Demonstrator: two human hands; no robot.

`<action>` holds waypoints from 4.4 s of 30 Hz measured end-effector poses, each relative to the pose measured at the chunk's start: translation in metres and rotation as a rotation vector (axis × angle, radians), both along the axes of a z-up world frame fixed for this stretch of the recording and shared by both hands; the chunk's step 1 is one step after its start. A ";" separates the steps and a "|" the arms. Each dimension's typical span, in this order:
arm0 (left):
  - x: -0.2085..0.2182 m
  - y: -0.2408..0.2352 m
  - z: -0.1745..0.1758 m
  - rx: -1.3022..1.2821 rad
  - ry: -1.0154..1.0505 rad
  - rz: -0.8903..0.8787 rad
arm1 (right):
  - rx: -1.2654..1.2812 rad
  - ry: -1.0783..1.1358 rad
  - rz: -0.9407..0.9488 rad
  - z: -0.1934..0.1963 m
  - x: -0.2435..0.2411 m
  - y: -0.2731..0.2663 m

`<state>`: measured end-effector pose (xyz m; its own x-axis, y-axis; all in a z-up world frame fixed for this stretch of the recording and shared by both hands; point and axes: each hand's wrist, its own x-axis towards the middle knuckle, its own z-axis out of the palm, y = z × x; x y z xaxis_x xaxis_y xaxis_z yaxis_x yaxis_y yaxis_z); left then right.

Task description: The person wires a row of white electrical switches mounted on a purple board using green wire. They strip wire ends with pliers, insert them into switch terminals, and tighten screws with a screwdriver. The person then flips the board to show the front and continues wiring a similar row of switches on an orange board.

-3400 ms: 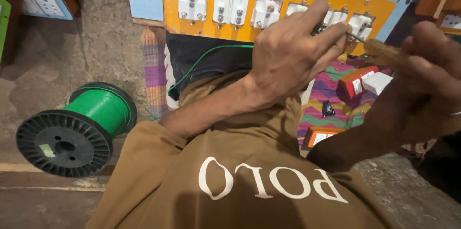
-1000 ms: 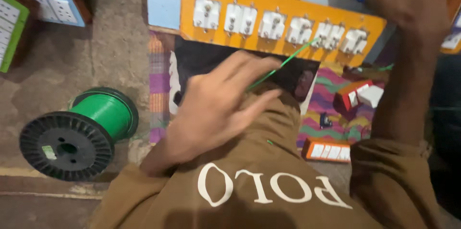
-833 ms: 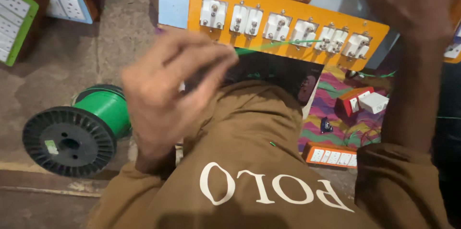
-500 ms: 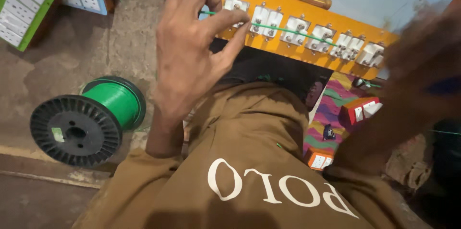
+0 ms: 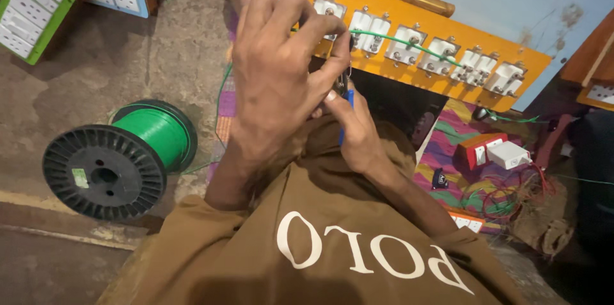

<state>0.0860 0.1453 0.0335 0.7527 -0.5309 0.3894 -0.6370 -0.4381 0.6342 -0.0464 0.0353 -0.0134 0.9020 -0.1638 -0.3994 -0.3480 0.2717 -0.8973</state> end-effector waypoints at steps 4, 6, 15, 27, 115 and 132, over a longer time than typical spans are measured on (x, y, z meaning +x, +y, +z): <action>0.001 -0.004 0.002 -0.009 -0.025 0.012 | -0.004 0.031 -0.036 -0.007 0.001 0.004; -0.001 -0.005 0.007 -0.031 0.037 -0.001 | -0.047 0.038 -0.083 -0.003 0.002 0.003; -0.016 0.020 0.019 -0.392 0.817 -0.140 | -0.634 -0.302 0.083 0.050 -0.009 -0.014; -0.028 0.008 0.022 -0.209 0.429 -0.500 | -0.698 -0.113 -0.053 0.024 -0.048 -0.026; -0.072 -0.150 -0.040 -0.790 0.560 -0.540 | -0.073 -0.133 -0.593 0.042 -0.122 -0.094; -0.076 -0.151 -0.039 -0.841 0.774 -0.520 | -0.795 -0.155 -0.331 -0.020 -0.101 -0.286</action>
